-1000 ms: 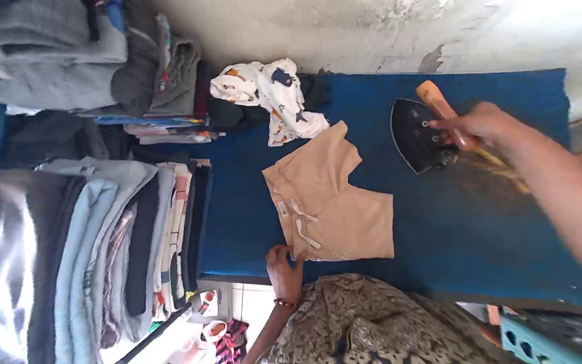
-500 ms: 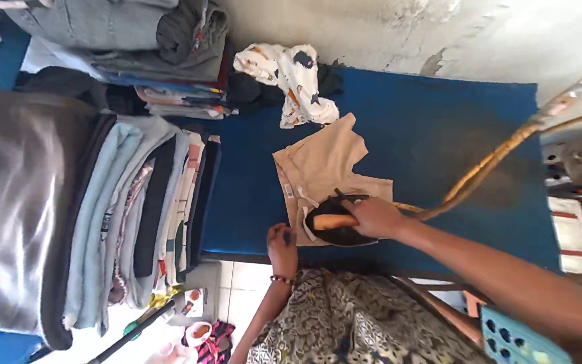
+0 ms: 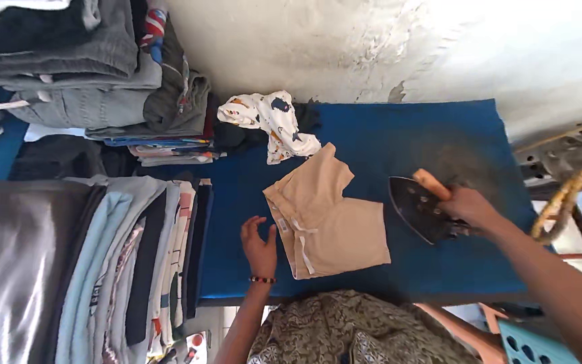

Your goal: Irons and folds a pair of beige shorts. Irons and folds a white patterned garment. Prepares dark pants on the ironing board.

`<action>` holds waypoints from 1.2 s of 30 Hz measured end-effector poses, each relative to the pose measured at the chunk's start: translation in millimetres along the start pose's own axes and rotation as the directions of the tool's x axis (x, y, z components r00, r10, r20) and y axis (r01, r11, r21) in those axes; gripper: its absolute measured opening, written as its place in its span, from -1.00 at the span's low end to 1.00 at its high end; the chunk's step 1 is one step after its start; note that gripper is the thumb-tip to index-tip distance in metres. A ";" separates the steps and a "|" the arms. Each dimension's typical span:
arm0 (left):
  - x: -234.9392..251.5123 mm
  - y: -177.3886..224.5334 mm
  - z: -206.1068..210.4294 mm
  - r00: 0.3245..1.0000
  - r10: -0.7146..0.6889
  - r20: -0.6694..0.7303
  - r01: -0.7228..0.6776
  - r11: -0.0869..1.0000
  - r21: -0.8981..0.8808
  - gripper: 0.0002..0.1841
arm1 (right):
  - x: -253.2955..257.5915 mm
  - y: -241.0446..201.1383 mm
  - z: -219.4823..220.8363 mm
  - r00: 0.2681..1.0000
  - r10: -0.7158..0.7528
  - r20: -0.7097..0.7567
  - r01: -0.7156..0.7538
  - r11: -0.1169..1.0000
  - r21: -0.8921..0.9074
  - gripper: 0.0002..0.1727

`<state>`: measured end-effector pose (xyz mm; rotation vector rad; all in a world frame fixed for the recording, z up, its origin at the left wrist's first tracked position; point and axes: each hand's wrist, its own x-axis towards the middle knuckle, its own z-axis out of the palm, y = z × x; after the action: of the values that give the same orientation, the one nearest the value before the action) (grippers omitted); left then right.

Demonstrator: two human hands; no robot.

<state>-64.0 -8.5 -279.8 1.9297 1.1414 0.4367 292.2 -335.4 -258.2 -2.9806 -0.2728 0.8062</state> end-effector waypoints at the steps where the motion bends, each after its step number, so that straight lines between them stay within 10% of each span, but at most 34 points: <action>1: 15.2 7.3 5.9 0.999 0.002 0.048 -0.005 0.999 0.050 -0.56 | 11.3 2.7 -8.3 0.998 0.039 -0.045 -0.041 0.998 -0.048 -0.38; 5: 90.8 35.9 30.6 0.945 -0.126 0.301 0.013 0.936 0.351 -0.31 | 39.2 -72.5 -22.0 0.896 -0.267 -0.355 0.269 0.962 -0.044 -0.05; 12: 142.7 47.2 50.0 0.819 -0.292 0.494 -0.070 0.804 0.590 -0.41 | 70.5 -253.4 48.3 0.840 -0.530 0.113 0.441 0.789 0.428 -0.22; 17: 64.0 43.3 22.6 0.921 0.159 0.355 -0.313 0.846 0.432 -0.73 | 22.5 -191.6 8.5 0.600 -0.798 0.053 0.559 0.466 0.686 -0.64; 20: -11.1 24.8 19.4 0.760 0.546 0.352 -0.649 0.656 0.385 -0.77 | -12.3 -109.2 21.1 0.390 -0.918 -0.070 0.819 0.311 0.482 -0.82; 25: -48.3 32.2 27.1 0.516 0.086 0.852 -0.648 0.690 0.323 -0.43 | -63.5 -56.2 44.6 0.641 -0.734 0.225 0.704 0.678 0.210 -0.56; 30: -19.8 89.2 76.8 0.586 0.279 0.761 -0.664 0.704 0.253 -0.62 | -48.4 -75.7 66.6 0.765 -0.619 -0.179 0.643 0.718 0.266 -0.75; 36: 42.9 85.1 166.5 0.659 0.228 0.716 -0.602 0.732 0.321 -0.72 | -16.8 -97.0 79.0 0.835 -0.547 -0.048 0.542 0.807 0.232 -0.86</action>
<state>113.1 -72.9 -315.6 2.5726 0.3227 -0.3642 222.8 -243.4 -309.8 -2.4590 -0.9143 0.7282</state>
